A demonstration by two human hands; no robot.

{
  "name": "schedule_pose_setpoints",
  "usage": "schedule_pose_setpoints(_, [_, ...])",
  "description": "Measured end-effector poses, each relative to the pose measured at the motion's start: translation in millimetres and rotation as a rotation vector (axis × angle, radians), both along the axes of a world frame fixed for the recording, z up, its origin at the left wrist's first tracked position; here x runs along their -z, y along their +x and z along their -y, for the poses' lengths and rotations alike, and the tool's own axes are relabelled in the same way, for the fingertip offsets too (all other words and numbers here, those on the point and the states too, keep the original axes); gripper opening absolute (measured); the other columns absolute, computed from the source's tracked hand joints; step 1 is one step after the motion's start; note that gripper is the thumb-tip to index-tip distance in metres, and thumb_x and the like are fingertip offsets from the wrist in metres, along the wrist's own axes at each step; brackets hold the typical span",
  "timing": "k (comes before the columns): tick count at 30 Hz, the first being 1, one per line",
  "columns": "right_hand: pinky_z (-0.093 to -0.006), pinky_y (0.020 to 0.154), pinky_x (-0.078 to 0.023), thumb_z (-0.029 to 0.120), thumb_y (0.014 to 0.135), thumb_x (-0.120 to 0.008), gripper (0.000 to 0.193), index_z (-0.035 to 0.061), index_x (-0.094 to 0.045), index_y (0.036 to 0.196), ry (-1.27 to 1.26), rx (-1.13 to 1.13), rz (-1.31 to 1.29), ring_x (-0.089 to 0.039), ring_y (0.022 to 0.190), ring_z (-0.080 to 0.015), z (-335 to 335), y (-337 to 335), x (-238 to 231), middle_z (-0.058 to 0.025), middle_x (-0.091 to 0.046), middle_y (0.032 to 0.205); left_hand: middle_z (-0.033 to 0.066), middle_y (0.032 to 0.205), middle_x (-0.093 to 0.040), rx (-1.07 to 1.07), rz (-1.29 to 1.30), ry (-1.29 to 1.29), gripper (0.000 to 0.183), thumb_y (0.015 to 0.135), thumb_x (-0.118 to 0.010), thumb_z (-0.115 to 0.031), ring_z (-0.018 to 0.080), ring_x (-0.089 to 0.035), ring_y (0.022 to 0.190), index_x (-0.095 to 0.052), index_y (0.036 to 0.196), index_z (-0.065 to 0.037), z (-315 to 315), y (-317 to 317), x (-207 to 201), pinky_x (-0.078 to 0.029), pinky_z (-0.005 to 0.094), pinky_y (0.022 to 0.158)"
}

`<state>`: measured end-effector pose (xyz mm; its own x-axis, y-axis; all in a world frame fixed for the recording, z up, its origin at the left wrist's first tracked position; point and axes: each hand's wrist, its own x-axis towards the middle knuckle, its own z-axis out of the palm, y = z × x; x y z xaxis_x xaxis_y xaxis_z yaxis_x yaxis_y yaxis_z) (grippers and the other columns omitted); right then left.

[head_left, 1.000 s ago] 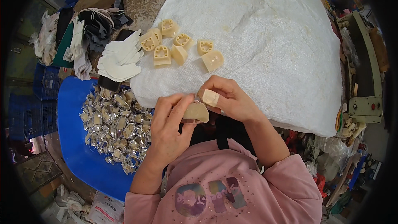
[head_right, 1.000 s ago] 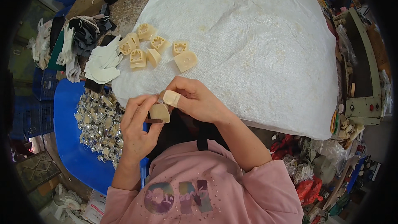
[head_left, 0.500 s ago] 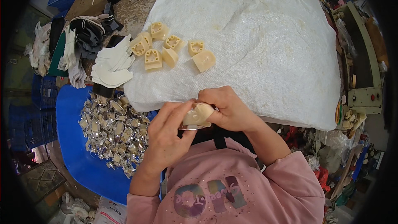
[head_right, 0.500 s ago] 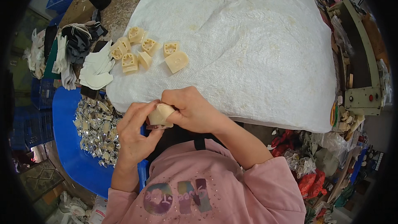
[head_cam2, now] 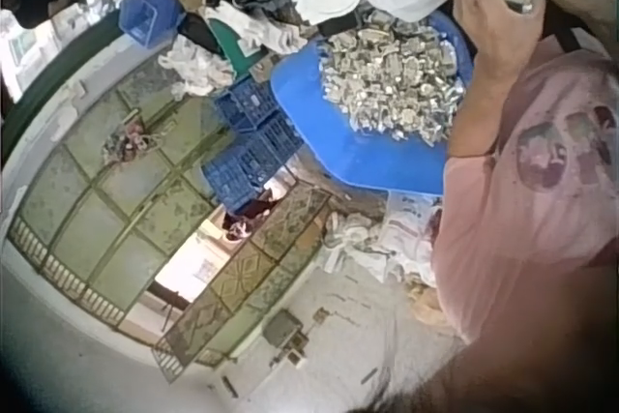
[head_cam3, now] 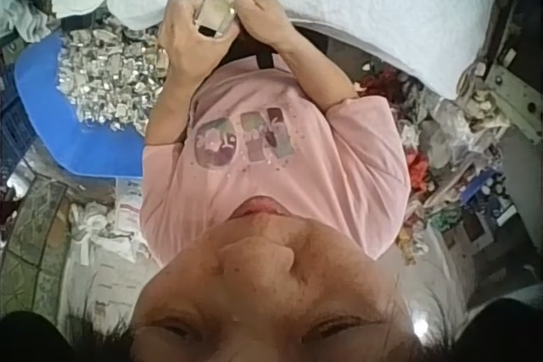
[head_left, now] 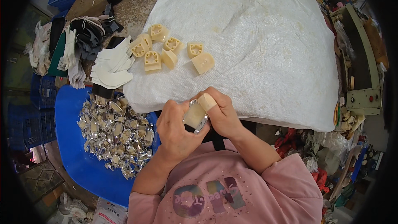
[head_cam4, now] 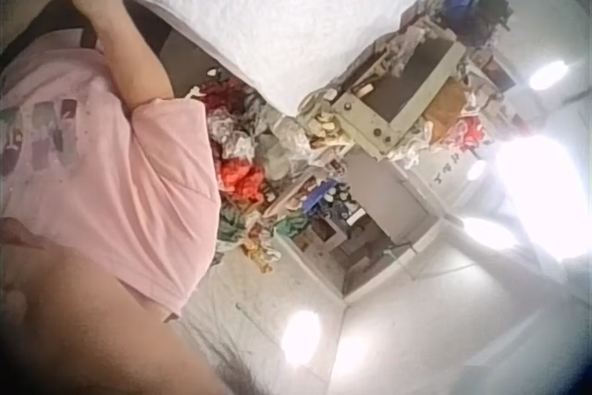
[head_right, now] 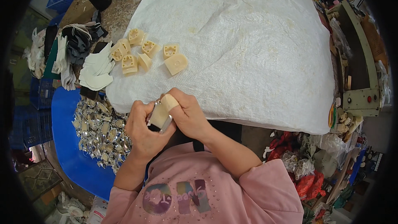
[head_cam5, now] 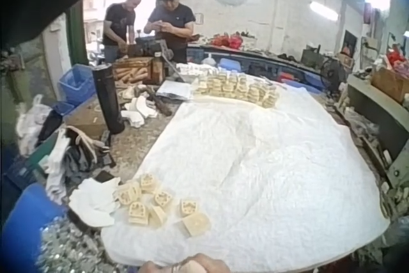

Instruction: The recorder is assembling small plastic shoe components by wrapping and securing them with other materials, using scissors to trim excess.

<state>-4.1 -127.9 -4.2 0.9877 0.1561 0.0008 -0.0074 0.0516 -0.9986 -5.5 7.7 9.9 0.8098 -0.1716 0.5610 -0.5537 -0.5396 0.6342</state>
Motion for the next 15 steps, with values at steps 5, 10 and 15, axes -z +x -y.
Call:
schedule_pose_setpoints(5, [-0.0277, 0.072, -0.046, 0.012, 0.093, -0.043, 0.019, -0.0011, -0.055, 0.098, 0.341, 0.079, -0.222, -0.058, 0.082, -0.0138, -10, 1, 1, -0.007, -0.062, 0.09, 0.0092, 0.072, -0.047, -0.083, 0.026, -0.018, 0.046, 0.055, -0.081, -0.007, 0.0218, -0.053, 0.058, -0.051, 0.088, 0.0, 2, 3, 8, -0.043, 0.0312, 0.05])
schedule_pose_setpoints(10, [-0.0303, 0.074, -0.048, 0.011, 0.092, -0.043, 0.022, -0.0015, -0.056, 0.104, 0.647, -0.003, -0.32, -0.061, 0.085, -0.0162, -12, -2, -1, -0.0103, -0.064, 0.091, 0.0126, 0.072, -0.047, -0.146, 0.087, -0.011, 0.048, 0.054, -0.08, -0.006, 0.0273, -0.05, 0.056, -0.051, 0.092, 0.002, 1, 0, 10, -0.041, 0.0357, 0.047])
schedule_pose_setpoints(15, [-0.0342, 0.069, -0.049, 0.008, 0.089, -0.048, 0.021, -0.001, -0.056, 0.106, -0.304, 0.053, 0.12, -0.063, 0.078, -0.0278, -18, -4, -8, -0.0166, -0.062, 0.086, 0.0132, 0.072, -0.047, -0.185, 0.146, 0.042, 0.049, 0.056, -0.08, -0.006, 0.0281, -0.05, 0.057, -0.052, 0.095, 0.004, -7, 0, 13, -0.041, 0.0366, 0.047])
